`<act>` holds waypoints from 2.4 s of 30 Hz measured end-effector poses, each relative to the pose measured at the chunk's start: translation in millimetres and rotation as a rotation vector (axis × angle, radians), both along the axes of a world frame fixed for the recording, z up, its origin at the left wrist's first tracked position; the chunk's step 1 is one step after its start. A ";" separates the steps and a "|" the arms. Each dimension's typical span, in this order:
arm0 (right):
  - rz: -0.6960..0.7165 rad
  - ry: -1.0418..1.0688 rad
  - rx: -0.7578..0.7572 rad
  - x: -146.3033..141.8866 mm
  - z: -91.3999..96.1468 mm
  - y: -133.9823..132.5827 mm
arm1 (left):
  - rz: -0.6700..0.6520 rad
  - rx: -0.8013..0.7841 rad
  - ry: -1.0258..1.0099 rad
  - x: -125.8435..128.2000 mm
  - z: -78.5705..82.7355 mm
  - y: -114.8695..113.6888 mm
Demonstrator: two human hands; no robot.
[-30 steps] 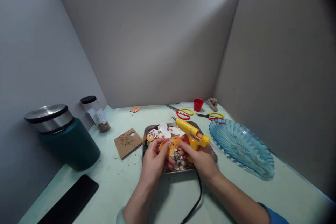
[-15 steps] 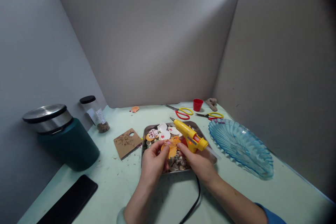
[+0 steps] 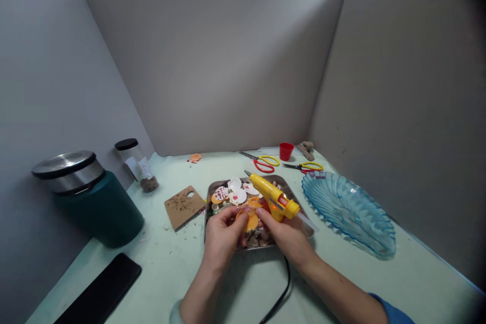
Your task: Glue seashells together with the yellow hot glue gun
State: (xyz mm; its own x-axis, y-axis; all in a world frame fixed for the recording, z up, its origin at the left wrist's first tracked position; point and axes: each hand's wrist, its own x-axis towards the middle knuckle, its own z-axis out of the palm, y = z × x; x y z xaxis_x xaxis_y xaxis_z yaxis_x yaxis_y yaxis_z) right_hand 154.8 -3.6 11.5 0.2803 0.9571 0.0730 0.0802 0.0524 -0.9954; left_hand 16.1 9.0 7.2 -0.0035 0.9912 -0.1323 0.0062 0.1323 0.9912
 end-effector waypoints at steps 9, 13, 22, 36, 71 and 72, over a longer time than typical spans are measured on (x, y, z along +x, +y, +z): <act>-0.044 -0.068 0.015 -1.1 -10.4 2.4 | 0.008 -0.004 -0.031 0.7 2.3 0.5; -0.023 -0.039 0.013 -1.7 -7.2 1.5 | -0.035 0.015 -0.088 1.8 2.8 -0.8; 0.012 -0.010 0.014 -3.3 -10.5 1.9 | -0.003 0.023 -0.100 1.7 1.0 -0.7; 0.297 0.732 0.035 9.1 4.2 7.6 | 0.085 0.105 0.099 -3.4 -12.8 6.5; 0.514 1.039 -0.110 4.0 -5.8 8.7 | 0.030 0.617 0.494 -7.4 -5.2 -3.9; 0.523 1.017 -0.095 3.8 -6.4 8.7 | 0.002 0.617 0.452 -7.1 -4.9 -3.9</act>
State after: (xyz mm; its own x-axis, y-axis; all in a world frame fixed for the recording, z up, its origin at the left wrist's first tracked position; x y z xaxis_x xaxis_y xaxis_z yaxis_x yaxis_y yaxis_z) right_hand 158.6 5.1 5.1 -0.2656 0.9633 -0.0387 -0.7726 -0.2367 -0.5891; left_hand 9.0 5.1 2.3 0.0721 0.8847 0.4606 0.4289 -0.4444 0.7865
